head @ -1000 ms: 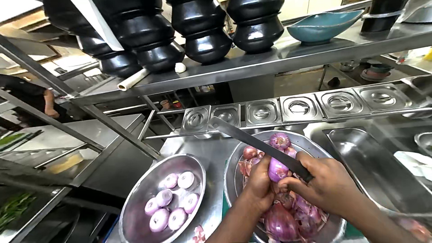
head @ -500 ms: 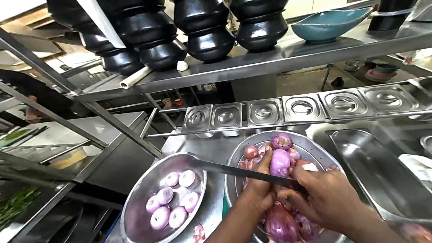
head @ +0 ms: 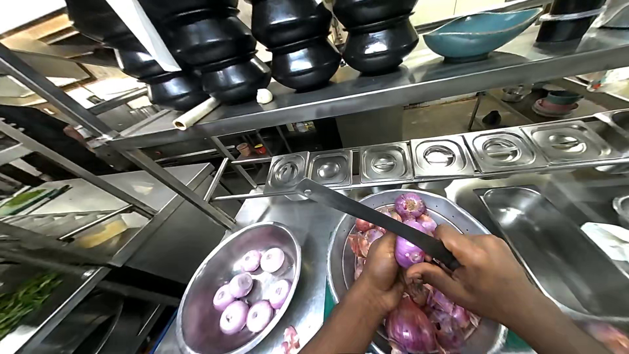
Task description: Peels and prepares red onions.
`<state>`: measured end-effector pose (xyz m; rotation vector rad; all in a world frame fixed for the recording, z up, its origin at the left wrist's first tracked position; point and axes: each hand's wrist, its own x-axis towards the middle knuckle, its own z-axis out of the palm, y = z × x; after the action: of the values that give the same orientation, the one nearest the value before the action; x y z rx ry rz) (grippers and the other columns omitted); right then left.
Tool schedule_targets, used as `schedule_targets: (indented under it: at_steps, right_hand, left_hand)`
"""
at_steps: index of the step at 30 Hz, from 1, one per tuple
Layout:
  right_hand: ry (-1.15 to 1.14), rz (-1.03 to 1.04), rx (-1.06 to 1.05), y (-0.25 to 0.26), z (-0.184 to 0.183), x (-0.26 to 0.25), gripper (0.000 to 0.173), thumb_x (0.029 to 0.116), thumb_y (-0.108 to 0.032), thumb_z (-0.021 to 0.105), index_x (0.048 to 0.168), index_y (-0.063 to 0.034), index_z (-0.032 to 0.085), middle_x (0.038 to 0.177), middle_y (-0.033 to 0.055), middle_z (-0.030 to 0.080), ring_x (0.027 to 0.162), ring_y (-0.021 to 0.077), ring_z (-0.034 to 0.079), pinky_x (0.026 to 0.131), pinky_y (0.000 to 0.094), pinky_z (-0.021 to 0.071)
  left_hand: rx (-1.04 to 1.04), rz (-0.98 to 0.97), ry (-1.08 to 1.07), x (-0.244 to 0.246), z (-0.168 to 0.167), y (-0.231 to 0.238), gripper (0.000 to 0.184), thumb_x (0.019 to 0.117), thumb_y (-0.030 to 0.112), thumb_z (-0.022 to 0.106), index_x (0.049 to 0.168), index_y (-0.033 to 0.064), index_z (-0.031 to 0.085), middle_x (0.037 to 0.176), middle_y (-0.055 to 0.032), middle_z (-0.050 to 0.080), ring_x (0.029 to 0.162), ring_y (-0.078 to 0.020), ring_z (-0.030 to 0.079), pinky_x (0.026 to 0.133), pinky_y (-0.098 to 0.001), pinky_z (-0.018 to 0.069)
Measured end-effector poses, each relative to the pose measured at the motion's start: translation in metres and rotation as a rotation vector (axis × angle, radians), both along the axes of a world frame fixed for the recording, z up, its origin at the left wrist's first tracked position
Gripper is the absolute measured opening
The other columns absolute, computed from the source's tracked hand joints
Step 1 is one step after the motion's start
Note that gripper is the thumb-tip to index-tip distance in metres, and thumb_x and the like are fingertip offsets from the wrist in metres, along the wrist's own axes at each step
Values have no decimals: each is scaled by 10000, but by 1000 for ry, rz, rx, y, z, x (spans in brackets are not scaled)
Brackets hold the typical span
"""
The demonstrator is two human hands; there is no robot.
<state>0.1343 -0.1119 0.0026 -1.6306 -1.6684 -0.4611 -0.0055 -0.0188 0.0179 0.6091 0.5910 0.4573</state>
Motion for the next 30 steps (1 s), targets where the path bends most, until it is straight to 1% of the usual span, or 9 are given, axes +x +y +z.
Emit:
schedule_targets:
  at_steps: [6,9,14,16,18,19,23,27,30]
  right_hand:
    - [18,47,-3,-1,-2,0,599,985,-714,433,726,-181,521,500,-72,388,417,79,435,377,294,324]
    - [-6,57,-4,-2,-3,-3,586,1028,-662,386,733,-177,529,493,-60,398,405,97,447,362,304,324]
    - [-118,39,-16,-11,-10,-9,580,1036,-646,351,759,-167,524,491,-28,408,389,153,453,353,339,322]
    - [-107,36,-23,-17,-12,-8,601,1021,-676,359,745,-164,509,491,-26,396,384,149,432,352,330,309]
    - [-78,5,-31,-23,-13,-4,636,993,-729,362,733,-164,499,490,-24,394,380,142,429,345,327,310]
    - [-50,-15,-30,-25,-13,0,657,982,-751,358,737,-160,510,492,-18,406,383,145,441,343,334,321]
    - [74,-65,-12,-32,-14,14,660,1008,-734,306,774,-157,525,516,-21,421,414,131,456,356,341,337]
    - [195,-36,-23,-36,-14,22,603,1057,-657,251,832,-181,545,554,-48,482,445,93,506,368,333,385]
    - [220,-35,-30,-37,-16,24,589,1069,-632,236,826,-193,544,560,-60,488,450,77,513,372,327,396]
  left_hand:
    - [0,-1,-7,0,1,-2,526,1120,379,241,902,57,596,693,-92,634,561,-136,631,497,-250,534]
    - [-17,-14,-15,0,-1,-1,553,1109,450,287,902,66,627,706,-89,650,588,-142,648,517,-264,543]
    - [-99,1,-237,-1,-20,7,502,1120,358,235,1087,30,614,834,-144,692,671,-182,689,627,-292,599]
    - [-119,-20,-287,-4,-27,14,588,1098,473,241,1160,35,628,974,-197,728,724,-223,714,637,-308,604]
    - [-102,-94,-313,-8,-28,22,903,938,812,180,1240,103,651,1115,-207,725,815,-255,736,633,-306,600]
    - [-101,-120,-319,-10,-27,24,1012,850,910,175,1239,123,680,1127,-215,724,809,-265,736,593,-303,585]
    - [-121,-215,-462,-18,-25,30,1040,706,997,360,1142,124,720,1055,-207,730,702,-260,719,542,-327,577]
    - [-109,-269,-571,-20,-25,33,902,769,910,471,1092,104,717,1063,-174,724,711,-246,719,557,-330,589]
    - [-85,-283,-614,-20,-28,35,820,783,860,539,1072,111,708,986,-134,717,680,-220,695,563,-320,580]
